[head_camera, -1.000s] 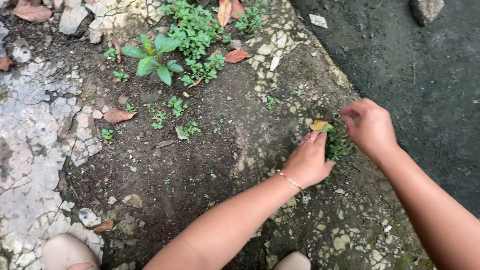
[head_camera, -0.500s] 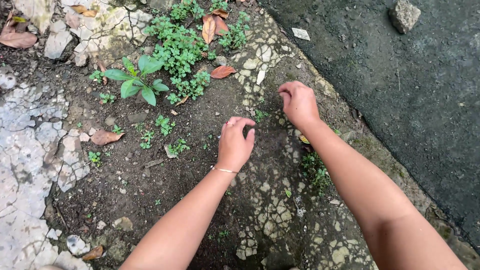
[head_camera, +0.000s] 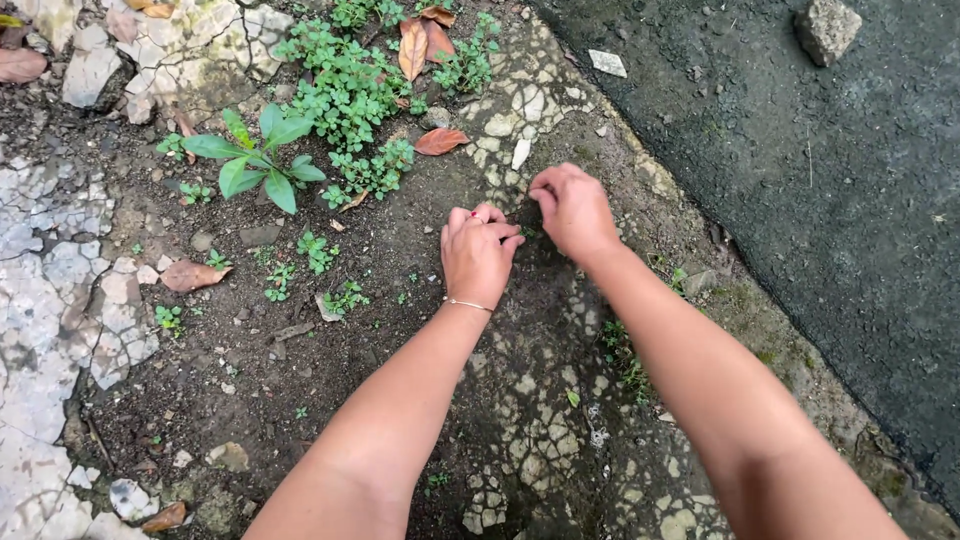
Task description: The person is pulling out weeds from the ground in a garden.
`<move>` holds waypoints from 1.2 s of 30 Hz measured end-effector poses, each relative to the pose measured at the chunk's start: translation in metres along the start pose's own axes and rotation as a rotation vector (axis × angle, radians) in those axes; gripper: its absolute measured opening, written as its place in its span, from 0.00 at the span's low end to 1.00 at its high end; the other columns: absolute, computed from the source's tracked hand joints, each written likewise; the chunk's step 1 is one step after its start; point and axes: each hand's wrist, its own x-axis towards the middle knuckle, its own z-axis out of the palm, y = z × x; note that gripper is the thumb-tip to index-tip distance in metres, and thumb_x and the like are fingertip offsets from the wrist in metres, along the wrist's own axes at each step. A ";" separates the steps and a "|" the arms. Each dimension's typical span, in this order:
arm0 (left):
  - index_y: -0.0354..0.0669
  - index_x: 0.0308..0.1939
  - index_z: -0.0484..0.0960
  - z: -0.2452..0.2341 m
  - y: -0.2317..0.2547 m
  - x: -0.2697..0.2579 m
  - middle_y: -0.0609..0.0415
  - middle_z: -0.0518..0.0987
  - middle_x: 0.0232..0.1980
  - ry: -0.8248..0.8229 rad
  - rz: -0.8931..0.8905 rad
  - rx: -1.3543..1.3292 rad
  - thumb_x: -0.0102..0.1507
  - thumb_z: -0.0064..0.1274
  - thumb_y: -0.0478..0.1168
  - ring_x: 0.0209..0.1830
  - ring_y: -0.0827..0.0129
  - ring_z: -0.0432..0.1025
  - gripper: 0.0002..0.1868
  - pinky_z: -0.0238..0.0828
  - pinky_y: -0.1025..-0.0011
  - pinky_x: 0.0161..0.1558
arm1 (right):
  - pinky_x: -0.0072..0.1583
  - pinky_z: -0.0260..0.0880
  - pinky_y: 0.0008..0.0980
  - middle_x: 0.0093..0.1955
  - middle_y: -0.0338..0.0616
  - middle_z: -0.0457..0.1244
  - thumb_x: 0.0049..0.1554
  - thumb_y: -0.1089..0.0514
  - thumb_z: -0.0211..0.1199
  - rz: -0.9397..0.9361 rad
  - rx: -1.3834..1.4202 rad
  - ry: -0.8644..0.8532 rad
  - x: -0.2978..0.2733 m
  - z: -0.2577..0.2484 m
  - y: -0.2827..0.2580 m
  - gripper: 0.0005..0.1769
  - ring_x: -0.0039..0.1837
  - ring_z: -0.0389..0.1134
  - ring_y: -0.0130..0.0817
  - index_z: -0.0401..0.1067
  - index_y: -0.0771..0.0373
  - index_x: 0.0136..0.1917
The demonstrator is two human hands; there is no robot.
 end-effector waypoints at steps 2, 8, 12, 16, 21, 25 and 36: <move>0.53 0.31 0.90 -0.004 0.001 0.005 0.63 0.78 0.43 -0.021 0.031 0.023 0.53 0.68 0.43 0.50 0.61 0.68 0.04 0.64 0.62 0.54 | 0.52 0.73 0.39 0.46 0.49 0.69 0.57 0.60 0.68 0.020 0.044 0.007 -0.006 -0.027 -0.006 0.05 0.47 0.72 0.44 0.79 0.63 0.46; 0.46 0.28 0.86 -0.003 0.000 0.018 0.58 0.73 0.48 -0.047 0.237 0.096 0.55 0.63 0.38 0.54 0.61 0.66 0.02 0.62 0.62 0.54 | 0.49 0.73 0.32 0.46 0.45 0.70 0.60 0.59 0.68 0.102 0.019 0.004 -0.051 -0.112 0.018 0.05 0.45 0.72 0.32 0.79 0.62 0.48; 0.45 0.26 0.85 -0.008 0.012 0.022 0.53 0.74 0.46 0.046 0.212 0.102 0.55 0.61 0.35 0.51 0.57 0.67 0.02 0.64 0.61 0.52 | 0.50 0.73 0.32 0.47 0.45 0.70 0.61 0.59 0.68 0.217 0.037 0.056 -0.096 -0.151 0.046 0.06 0.46 0.72 0.32 0.80 0.62 0.50; 0.45 0.26 0.85 -0.018 0.070 -0.011 0.54 0.76 0.39 -0.030 0.259 -0.158 0.55 0.63 0.39 0.45 0.60 0.70 0.04 0.70 0.62 0.50 | 0.50 0.74 0.34 0.45 0.46 0.73 0.58 0.57 0.69 0.393 0.040 -0.105 -0.131 -0.159 0.057 0.07 0.44 0.73 0.36 0.81 0.60 0.49; 0.43 0.45 0.83 -0.027 0.102 -0.063 0.49 0.80 0.44 -0.369 0.392 -0.182 0.58 0.61 0.41 0.45 0.54 0.74 0.13 0.72 0.57 0.51 | 0.59 0.73 0.42 0.59 0.43 0.71 0.50 0.61 0.70 0.063 -0.240 -0.228 -0.136 -0.162 0.038 0.10 0.57 0.73 0.46 0.84 0.52 0.46; 0.45 0.56 0.80 -0.112 0.089 -0.033 0.47 0.80 0.49 -0.509 0.451 -0.118 0.57 0.58 0.38 0.49 0.50 0.76 0.21 0.73 0.55 0.51 | 0.62 0.71 0.43 0.64 0.43 0.68 0.49 0.64 0.66 -0.048 -0.320 -0.165 -0.091 -0.168 -0.033 0.15 0.61 0.70 0.48 0.83 0.51 0.48; 0.55 0.47 0.84 -0.349 -0.133 0.043 0.53 0.83 0.47 -0.916 0.385 0.643 0.58 0.57 0.43 0.48 0.56 0.79 0.14 0.76 0.53 0.49 | 0.64 0.65 0.47 0.77 0.51 0.51 0.51 0.56 0.67 -0.246 -0.221 -0.705 -0.006 0.025 -0.289 0.38 0.67 0.61 0.53 0.65 0.45 0.75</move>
